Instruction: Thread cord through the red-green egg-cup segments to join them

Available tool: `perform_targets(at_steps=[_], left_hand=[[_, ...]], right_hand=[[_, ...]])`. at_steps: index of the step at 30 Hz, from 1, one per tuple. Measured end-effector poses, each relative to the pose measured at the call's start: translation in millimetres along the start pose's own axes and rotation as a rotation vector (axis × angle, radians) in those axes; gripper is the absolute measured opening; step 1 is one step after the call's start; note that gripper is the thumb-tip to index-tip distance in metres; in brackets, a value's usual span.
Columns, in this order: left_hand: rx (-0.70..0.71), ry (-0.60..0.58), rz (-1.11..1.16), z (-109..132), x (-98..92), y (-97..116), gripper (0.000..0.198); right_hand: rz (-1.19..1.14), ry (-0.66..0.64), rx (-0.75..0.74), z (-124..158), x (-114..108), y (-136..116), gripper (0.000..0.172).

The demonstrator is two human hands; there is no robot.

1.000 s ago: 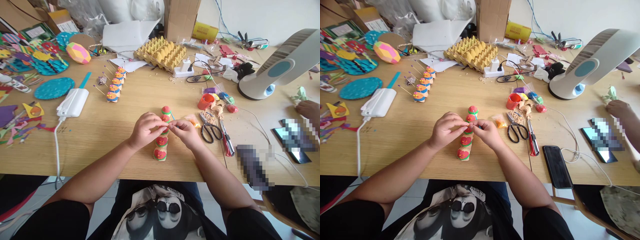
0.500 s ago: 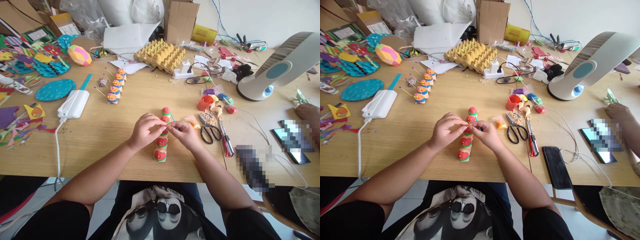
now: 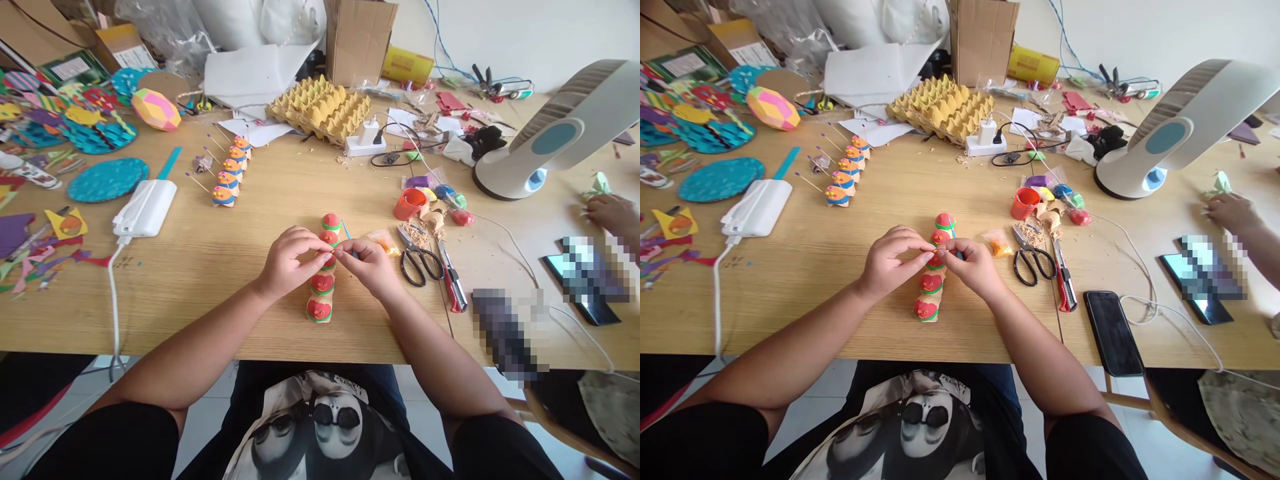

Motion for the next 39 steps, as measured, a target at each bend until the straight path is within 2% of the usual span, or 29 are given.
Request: perform_targets(at_steps=[15, 23, 32, 39], left_hand=[[-0.056, -0.014, -0.043, 5, 2.6, -1, 0.004], [-0.062, 0.003, -0.070, 5, 3.2, -1, 0.005], [-0.388, 0.040, 0.100, 8, 2.7, -9, 0.006], [-0.505, 0.033, 0.154, 10, 2.7, -16, 0.010]], right_hand=[[0.068, 0.014, -0.054, 1, 1, -3, 0.024], [0.078, 0.023, -0.032, 1, 3, -2, 0.022], [-0.011, 0.060, 0.024, -1, 2, 2, 0.025], [-0.064, 0.045, 0.062, -3, 1, 4, 0.028]])
Point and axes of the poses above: each hand's wrist, its own z-axis away from the middle knuckle, its own x-axis out of the palm, y = z × x, the point moved 2 cm from there along -z, towards the middle knuckle, and after that the axes turned 11 degrees about y, right-handed, at the moved point
